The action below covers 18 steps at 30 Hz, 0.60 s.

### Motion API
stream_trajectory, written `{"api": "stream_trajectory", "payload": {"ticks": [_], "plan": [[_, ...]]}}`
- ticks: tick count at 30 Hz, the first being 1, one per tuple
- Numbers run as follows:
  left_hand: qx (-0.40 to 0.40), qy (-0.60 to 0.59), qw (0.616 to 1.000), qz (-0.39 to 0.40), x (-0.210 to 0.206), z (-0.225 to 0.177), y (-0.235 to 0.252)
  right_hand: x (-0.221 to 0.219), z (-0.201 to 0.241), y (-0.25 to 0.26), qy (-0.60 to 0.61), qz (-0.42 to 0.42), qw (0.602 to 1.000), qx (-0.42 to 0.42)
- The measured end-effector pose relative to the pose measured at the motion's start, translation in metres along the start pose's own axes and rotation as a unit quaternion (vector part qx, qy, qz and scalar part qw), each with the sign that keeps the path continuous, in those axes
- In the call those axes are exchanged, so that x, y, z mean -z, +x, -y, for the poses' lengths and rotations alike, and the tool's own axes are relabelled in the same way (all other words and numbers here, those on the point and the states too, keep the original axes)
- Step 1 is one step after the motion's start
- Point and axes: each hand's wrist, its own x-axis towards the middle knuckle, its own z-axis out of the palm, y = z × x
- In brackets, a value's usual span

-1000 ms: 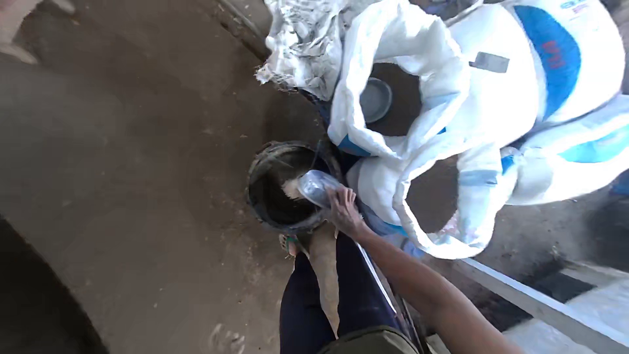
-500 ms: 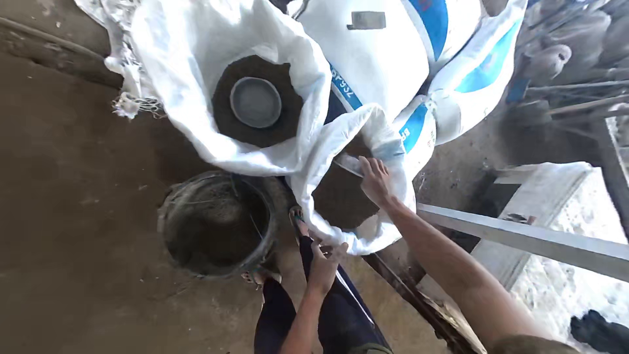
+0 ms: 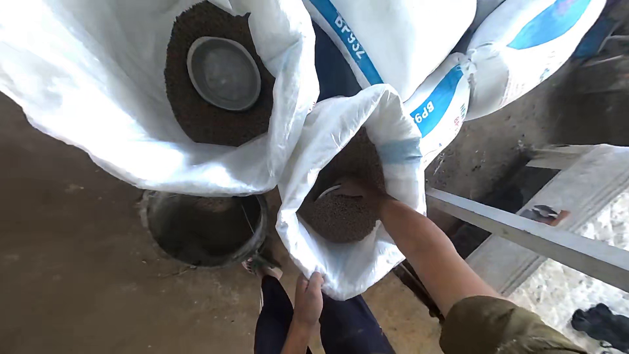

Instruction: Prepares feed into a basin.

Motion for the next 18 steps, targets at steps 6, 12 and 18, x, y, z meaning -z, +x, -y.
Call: {"api": "stream_trajectory", "payload": {"ticks": [6,12,18], "plan": [[0.014,0.021,0.999,0.046,0.010,-0.010,0.002,0.028,0.033,-0.039,0.097,0.040,0.992,-0.071],[0.057,-0.056,0.989,0.122,0.082,0.021,0.016,0.059,0.042,-0.062,0.168,-0.092,0.981,-0.005],[0.138,0.018,0.979,-0.152,0.186,0.042,-0.013,0.079,0.059,-0.095,0.255,-0.117,0.959,-0.048]]}}
